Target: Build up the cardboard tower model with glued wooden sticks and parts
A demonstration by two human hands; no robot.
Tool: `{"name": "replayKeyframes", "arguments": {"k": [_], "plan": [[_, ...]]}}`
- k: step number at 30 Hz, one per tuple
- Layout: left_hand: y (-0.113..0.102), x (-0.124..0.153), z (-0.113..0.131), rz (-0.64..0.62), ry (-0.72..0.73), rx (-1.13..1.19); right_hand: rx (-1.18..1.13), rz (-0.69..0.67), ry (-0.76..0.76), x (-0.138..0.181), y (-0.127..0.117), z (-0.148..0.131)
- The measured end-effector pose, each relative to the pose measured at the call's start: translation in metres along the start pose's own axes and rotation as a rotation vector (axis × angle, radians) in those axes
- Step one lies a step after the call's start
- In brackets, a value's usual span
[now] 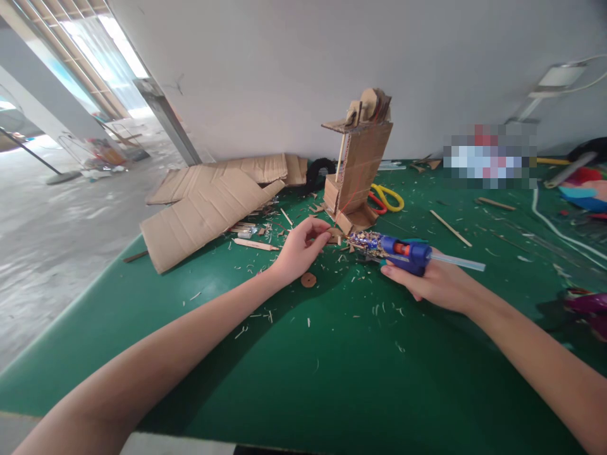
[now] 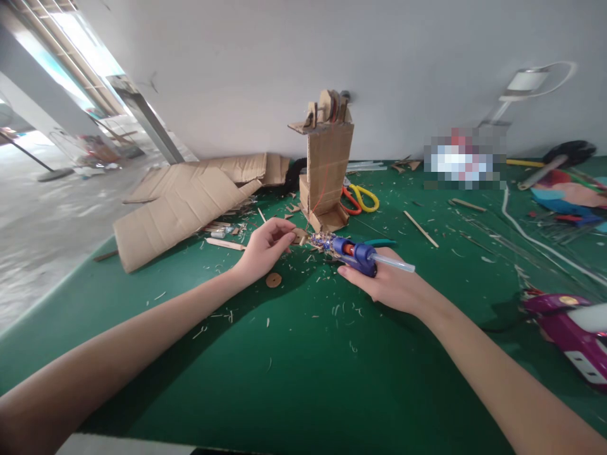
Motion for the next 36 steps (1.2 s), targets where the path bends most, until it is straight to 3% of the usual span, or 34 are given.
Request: {"name": "replayKeyframes", "arguments": {"k": [10,25,36], "plan": [[-0.001,-0.003,-0.004,-0.045,0.014,0.043,-0.024,0.035,-0.066,-0.001,0.003,0.007],[0.002,0.000,0.000,-0.104,-0.032,0.134,-0.046,0.029,-0.044,-0.001,0.004,0.007],[0.003,0.001,0.001,-0.121,-0.044,0.158,-0.019,0.080,-0.161,-0.002,0.005,0.011]]}}
Point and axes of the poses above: each hand's wrist, its own x-axis away from the middle knuckle, its own y-axis out of the palm, z = x × y, the point moved 3 cm from there along -x, towards the middle knuckle, and after that the axes turned 15 degrees about -y, right-handed, at the moved point
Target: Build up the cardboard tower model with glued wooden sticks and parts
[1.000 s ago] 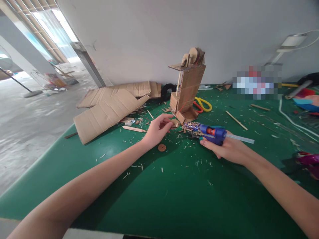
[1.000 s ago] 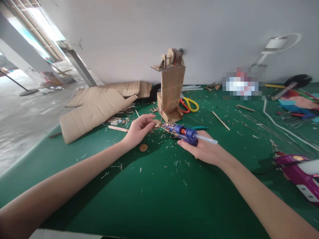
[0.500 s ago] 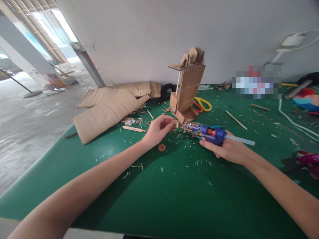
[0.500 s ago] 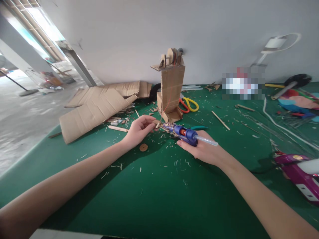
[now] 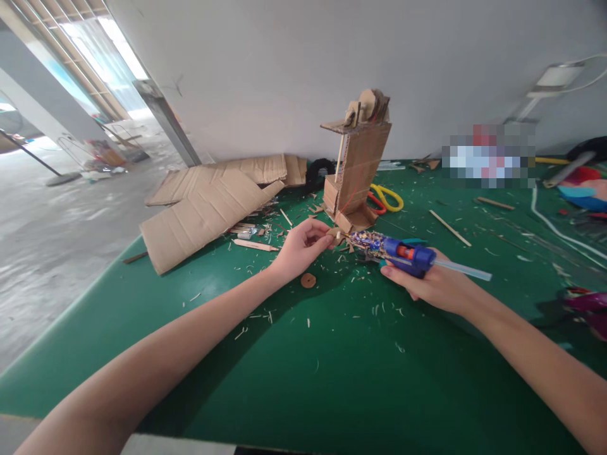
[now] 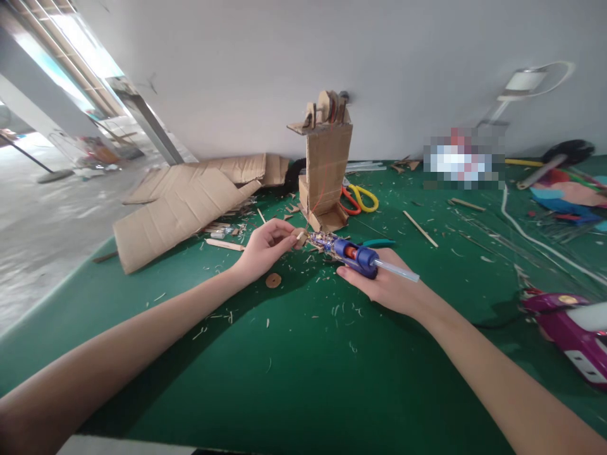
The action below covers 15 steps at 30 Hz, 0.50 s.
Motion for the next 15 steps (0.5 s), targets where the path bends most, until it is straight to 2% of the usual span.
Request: {"name": "replayKeyframes", "arguments": {"k": [15], "plan": [[-0.0014,0.0000,0.0002,0.052,0.059,-0.120,0.057,0.005,-0.040,-0.0009,-0.0004,-0.0027]]}}
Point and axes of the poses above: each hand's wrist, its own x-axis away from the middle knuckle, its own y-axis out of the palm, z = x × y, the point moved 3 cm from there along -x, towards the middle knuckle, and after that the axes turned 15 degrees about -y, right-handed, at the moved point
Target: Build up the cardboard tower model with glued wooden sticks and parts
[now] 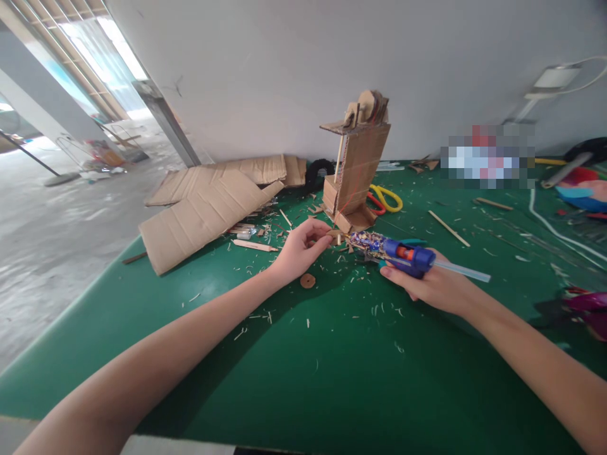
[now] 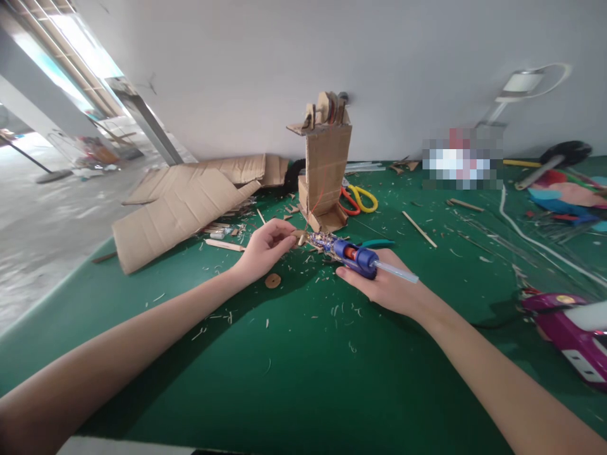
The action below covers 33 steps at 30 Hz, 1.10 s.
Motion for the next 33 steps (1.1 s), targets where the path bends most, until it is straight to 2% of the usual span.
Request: {"name": "replayKeyframes", "arguments": {"k": [6,13,21,28,33], "plan": [[-0.0005,-0.0005,-0.0007,0.011,0.007,-0.021,0.000,0.004,-0.011,-0.0012,-0.0003,-0.0016],[0.0010,0.0000,-0.0001,-0.033,-0.017,0.046,0.006,0.006,-0.020,-0.0012,-0.0016,-0.0028],[0.0004,-0.0007,0.0004,-0.023,0.041,0.006,-0.110,0.055,-0.063,0.0002,-0.0016,-0.0009],[0.0007,-0.0015,-0.0059,0.008,0.023,0.014,-0.126,0.076,0.008,0.0035,-0.0039,0.0030],[0.0023,0.0007,-0.0045,0.006,0.013,-0.032,-0.208,0.098,0.001,0.0040,-0.0022,0.0047]]}}
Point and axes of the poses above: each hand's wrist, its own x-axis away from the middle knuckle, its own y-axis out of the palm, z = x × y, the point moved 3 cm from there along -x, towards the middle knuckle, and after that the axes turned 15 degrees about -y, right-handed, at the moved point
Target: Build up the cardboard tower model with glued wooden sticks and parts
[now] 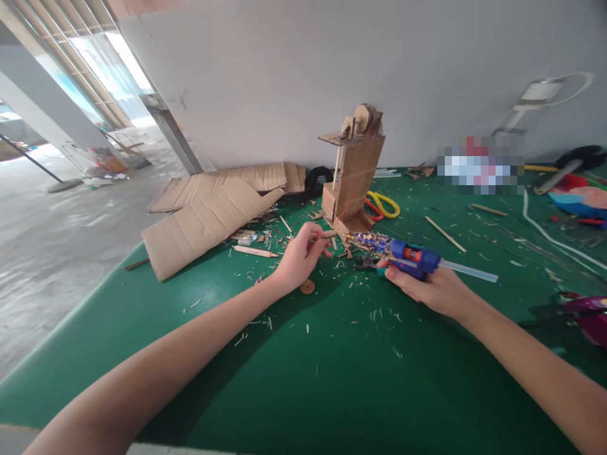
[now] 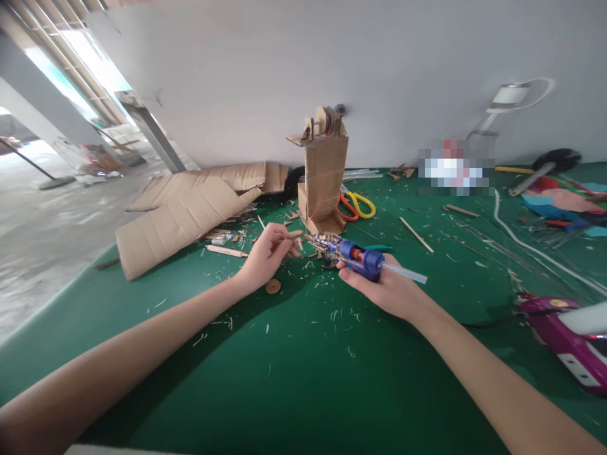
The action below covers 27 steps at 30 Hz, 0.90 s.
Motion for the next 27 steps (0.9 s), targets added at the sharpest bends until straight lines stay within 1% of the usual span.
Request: {"name": "replayKeyframes", "arguments": {"k": [3,7,11,14,16,18,21,27], "plan": [[-0.001,0.001,0.004,0.040,0.028,-0.025,0.003,-0.001,0.014,-0.001,0.000,-0.001],[-0.003,0.001,0.006,0.091,0.057,-0.094,0.073,-0.088,0.073,-0.002,0.000,-0.005],[-0.005,-0.001,0.004,0.132,0.042,-0.076,0.165,-0.108,0.007,-0.005,0.001,-0.006],[-0.004,-0.002,0.002,0.124,0.009,-0.072,0.206,-0.131,-0.027,-0.006,0.004,-0.007],[-0.004,-0.002,0.002,0.113,-0.003,-0.078,0.211,-0.124,-0.038,-0.007,0.004,-0.008],[-0.003,-0.002,0.002,0.098,0.004,-0.084,0.215,-0.108,-0.051,-0.007,0.004,-0.010],[-0.003,-0.001,0.004,0.075,0.024,-0.092,0.240,-0.123,-0.072,-0.007,0.005,-0.012],[-0.003,-0.001,0.004,0.088,0.019,-0.066,0.258,-0.122,-0.104,-0.009,0.006,-0.013]]}}
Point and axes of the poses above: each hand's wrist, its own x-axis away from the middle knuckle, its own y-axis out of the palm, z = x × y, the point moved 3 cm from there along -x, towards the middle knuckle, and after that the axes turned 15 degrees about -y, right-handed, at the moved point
